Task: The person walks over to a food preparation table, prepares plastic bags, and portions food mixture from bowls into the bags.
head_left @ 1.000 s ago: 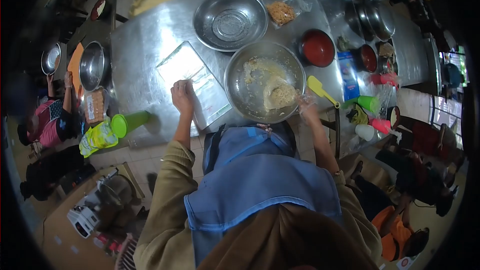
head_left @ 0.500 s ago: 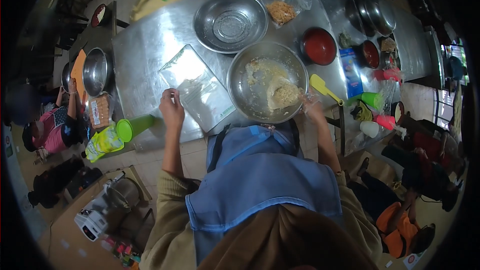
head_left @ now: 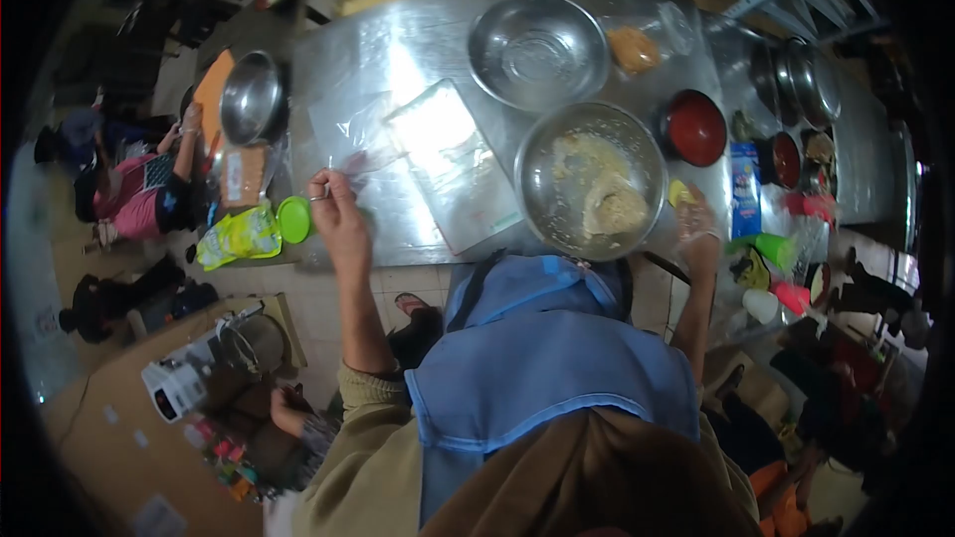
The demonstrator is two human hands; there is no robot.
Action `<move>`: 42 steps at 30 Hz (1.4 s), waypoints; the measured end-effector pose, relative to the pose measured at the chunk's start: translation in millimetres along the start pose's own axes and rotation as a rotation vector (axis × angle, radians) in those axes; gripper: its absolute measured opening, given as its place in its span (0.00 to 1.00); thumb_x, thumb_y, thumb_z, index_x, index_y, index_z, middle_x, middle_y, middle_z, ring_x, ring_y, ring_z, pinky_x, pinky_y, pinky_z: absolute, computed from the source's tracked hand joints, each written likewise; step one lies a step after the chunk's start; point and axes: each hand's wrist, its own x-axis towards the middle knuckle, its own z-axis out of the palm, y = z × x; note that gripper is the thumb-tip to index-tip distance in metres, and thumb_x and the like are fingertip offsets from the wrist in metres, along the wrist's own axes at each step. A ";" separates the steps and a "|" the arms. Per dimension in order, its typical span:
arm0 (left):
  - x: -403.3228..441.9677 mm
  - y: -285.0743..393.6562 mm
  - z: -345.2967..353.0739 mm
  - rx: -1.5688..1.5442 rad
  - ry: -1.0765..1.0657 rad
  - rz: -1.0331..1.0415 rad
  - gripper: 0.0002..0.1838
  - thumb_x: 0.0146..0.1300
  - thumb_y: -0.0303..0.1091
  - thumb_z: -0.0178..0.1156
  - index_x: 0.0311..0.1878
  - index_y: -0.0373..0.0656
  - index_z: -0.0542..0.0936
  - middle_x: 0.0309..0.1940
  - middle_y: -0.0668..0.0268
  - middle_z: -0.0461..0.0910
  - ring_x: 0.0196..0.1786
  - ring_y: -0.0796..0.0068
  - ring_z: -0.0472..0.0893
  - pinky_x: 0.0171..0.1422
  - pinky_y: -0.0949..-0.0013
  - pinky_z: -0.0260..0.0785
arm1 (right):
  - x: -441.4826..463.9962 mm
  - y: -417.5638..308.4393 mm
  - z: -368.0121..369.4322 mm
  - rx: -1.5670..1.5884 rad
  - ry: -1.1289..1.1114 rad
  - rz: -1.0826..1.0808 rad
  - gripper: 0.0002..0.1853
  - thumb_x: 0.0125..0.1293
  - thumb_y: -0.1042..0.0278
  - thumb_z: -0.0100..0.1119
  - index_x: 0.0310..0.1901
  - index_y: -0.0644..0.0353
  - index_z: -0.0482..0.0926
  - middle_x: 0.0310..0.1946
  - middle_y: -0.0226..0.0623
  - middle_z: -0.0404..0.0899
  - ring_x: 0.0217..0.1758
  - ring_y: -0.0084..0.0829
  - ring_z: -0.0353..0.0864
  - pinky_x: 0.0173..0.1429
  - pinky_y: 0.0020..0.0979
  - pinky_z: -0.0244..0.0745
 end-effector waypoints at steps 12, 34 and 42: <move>-36.2 8.1 12.7 -0.410 -0.154 -0.103 0.10 0.70 0.37 0.43 0.45 0.41 0.66 0.42 0.55 0.77 0.44 0.74 0.76 0.51 0.72 0.67 | 9.0 -177.6 88.7 0.785 -0.898 0.045 0.24 0.60 0.64 0.59 0.58 0.57 0.67 0.44 0.32 0.76 0.42 0.20 0.75 0.43 0.20 0.73; -86.2 -34.2 34.6 -1.092 -0.593 -1.212 0.27 0.64 0.54 0.46 0.58 0.43 0.67 0.53 0.58 0.71 0.54 0.65 0.71 0.59 0.56 0.64 | -40.2 -254.7 63.4 0.722 -0.996 -0.550 0.08 0.62 0.68 0.55 0.36 0.64 0.78 0.30 0.37 0.79 0.33 0.25 0.77 0.39 0.27 0.73; -98.4 -52.4 13.1 -0.972 -0.539 -1.191 0.26 0.65 0.53 0.47 0.58 0.43 0.68 0.53 0.59 0.71 0.54 0.64 0.71 0.58 0.57 0.65 | -47.1 -258.1 58.9 0.791 -1.183 -0.475 0.07 0.61 0.68 0.56 0.36 0.63 0.78 0.32 0.36 0.79 0.37 0.26 0.78 0.44 0.28 0.72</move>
